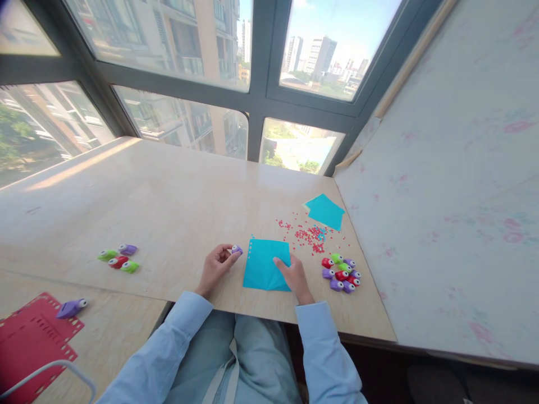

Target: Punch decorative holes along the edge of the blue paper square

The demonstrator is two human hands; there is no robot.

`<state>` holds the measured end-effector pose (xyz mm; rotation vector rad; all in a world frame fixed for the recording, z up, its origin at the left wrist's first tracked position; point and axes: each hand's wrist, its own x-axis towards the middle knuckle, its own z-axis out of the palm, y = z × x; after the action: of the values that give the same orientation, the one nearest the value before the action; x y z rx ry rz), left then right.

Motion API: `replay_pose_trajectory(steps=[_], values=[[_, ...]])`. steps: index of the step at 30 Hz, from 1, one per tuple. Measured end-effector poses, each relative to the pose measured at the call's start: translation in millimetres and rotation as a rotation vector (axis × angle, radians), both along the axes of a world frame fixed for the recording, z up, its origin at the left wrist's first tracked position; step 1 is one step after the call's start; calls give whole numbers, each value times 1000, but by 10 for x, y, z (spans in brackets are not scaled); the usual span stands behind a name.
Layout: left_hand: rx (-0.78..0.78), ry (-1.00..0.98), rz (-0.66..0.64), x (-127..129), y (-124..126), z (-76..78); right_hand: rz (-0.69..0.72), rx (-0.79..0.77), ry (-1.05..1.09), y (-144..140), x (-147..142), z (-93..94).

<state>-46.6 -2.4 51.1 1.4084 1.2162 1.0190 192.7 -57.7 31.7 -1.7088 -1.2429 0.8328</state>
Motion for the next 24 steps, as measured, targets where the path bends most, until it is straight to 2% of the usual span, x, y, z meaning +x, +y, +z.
replay_pose_trajectory(steps=[10, 17, 21, 24], values=[[-40, -77, 13, -24, -18, -13, -27, 88, -12, -11, -103, 45], [-48, -177, 128, -33, -81, -9, -71, 180, -53, 6, -175, 7], [64, -157, 62, 142, -255, 116, -71, 197, -54, 22, -195, 12], [230, -76, -43, 394, -393, 301, -82, 213, -51, 11, -193, 23]])
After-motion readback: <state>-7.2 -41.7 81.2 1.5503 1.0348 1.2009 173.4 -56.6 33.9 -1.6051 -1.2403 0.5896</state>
